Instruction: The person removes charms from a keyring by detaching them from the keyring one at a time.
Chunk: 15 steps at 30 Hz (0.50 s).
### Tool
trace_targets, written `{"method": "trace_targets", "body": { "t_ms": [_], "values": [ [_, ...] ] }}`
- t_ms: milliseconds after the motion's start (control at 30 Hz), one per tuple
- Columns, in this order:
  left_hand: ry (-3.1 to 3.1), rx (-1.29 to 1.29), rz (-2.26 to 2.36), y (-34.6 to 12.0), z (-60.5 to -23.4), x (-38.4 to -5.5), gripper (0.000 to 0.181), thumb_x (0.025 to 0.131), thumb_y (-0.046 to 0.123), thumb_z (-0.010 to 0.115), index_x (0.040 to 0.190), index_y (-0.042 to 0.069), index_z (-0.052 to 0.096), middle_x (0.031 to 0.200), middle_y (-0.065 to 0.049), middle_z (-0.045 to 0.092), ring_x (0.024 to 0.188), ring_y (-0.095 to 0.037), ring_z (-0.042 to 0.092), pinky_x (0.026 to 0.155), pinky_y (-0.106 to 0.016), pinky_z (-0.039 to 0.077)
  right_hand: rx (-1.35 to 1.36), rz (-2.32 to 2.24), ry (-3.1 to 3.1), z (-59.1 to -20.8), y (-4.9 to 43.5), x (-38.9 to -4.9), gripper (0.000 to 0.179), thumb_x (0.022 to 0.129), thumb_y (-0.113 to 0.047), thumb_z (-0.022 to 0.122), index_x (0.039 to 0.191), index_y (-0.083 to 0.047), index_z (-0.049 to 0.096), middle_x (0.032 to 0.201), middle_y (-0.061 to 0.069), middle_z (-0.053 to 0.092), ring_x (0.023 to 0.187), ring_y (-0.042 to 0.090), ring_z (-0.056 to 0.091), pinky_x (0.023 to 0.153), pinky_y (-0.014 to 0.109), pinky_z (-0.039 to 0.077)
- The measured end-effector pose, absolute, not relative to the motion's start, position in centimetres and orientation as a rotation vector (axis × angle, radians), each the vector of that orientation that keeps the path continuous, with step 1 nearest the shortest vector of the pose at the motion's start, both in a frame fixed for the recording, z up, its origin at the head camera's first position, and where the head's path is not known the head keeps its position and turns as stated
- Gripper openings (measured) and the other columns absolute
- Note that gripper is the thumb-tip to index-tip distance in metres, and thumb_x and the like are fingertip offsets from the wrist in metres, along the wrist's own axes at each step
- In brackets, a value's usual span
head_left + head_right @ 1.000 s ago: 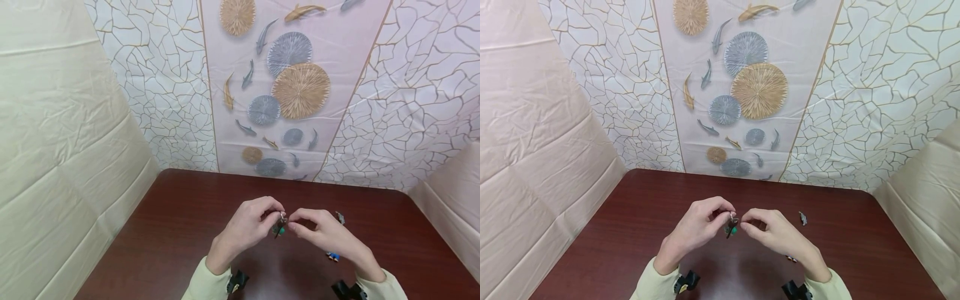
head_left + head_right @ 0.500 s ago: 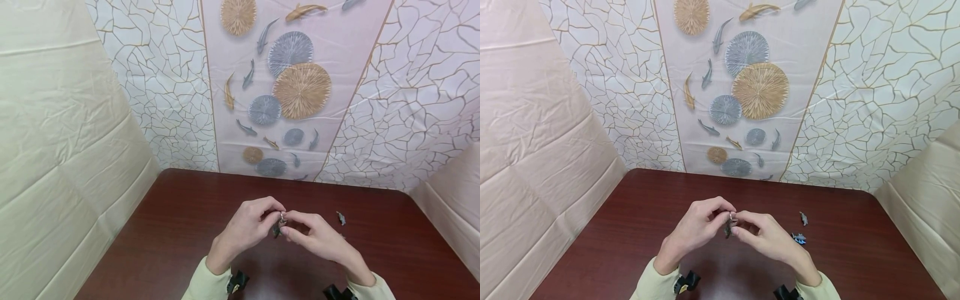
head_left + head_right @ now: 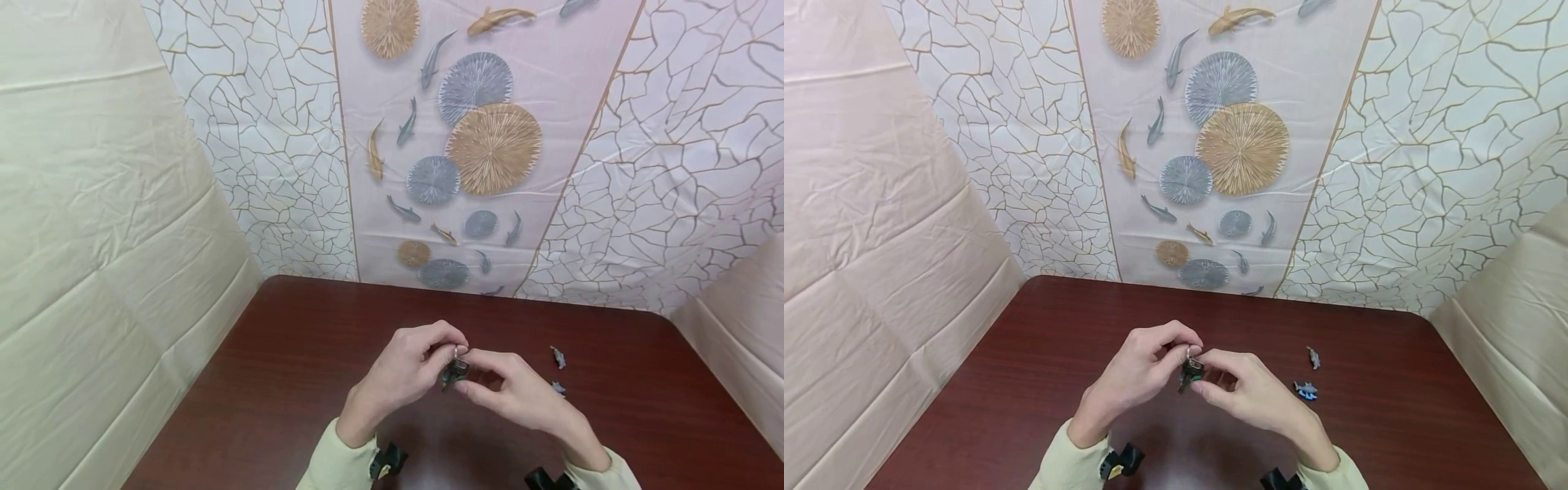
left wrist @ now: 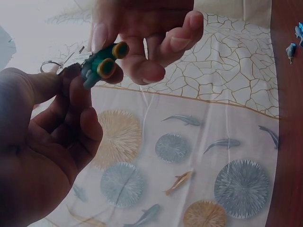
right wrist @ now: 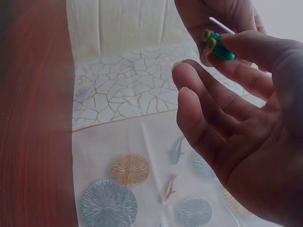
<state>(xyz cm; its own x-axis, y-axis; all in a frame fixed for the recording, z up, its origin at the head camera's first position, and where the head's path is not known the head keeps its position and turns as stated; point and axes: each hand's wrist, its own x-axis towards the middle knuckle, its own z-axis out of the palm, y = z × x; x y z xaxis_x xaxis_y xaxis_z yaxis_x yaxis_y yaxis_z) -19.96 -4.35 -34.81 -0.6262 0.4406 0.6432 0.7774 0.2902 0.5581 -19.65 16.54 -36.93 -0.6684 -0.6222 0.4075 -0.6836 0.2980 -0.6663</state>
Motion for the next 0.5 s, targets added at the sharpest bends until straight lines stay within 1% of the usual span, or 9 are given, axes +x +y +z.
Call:
{"method": "trace_targets", "body": {
  "t_ms": [233, 367, 500],
  "values": [
    [-2.185, -1.146, -1.336, -4.47, -34.89, -20.08, 0.011, 0.095, 0.007, 0.062, 0.097, 0.014, 0.071, 0.090, 0.005, 0.069, 0.078, 0.000, 0.057, 0.070, -0.012, 0.049, 1.166, 1.244, -2.417, -36.55, 16.53, -19.33, 0.024, 0.088, -0.007, 0.071, 0.104, -0.025, 0.065, 0.084, -0.012, 0.066, 0.070, 0.001, 0.061, 0.057, 0.023, 0.052],
    [-2.175, -1.159, -1.330, -4.57, -35.01, -20.16, 0.009, 0.095, 0.012, 0.064, 0.096, 0.015, 0.072, 0.088, 0.006, 0.067, 0.078, 0.000, 0.057, 0.069, -0.012, 0.049, 1.104, 1.194, -2.384, -36.25, 16.64, -19.20, 0.027, 0.086, -0.004, 0.071, 0.102, -0.026, 0.065, 0.081, -0.012, 0.066, 0.069, 0.001, 0.062, 0.056, 0.023, 0.052],
    [-2.179, -1.164, -1.341, -4.64, -35.09, -20.20, 0.009, 0.094, 0.010, 0.064, 0.095, 0.015, 0.072, 0.088, 0.006, 0.066, 0.079, 0.000, 0.058, 0.070, -0.012, 0.050, 1.049, 1.191, -2.370, -36.10, 16.75, -18.95, 0.030, 0.085, -0.002, 0.071, 0.100, -0.027, 0.065, 0.081, -0.012, 0.067, 0.069, 0.001, 0.062, 0.056, 0.020, 0.051]
  ]
}}
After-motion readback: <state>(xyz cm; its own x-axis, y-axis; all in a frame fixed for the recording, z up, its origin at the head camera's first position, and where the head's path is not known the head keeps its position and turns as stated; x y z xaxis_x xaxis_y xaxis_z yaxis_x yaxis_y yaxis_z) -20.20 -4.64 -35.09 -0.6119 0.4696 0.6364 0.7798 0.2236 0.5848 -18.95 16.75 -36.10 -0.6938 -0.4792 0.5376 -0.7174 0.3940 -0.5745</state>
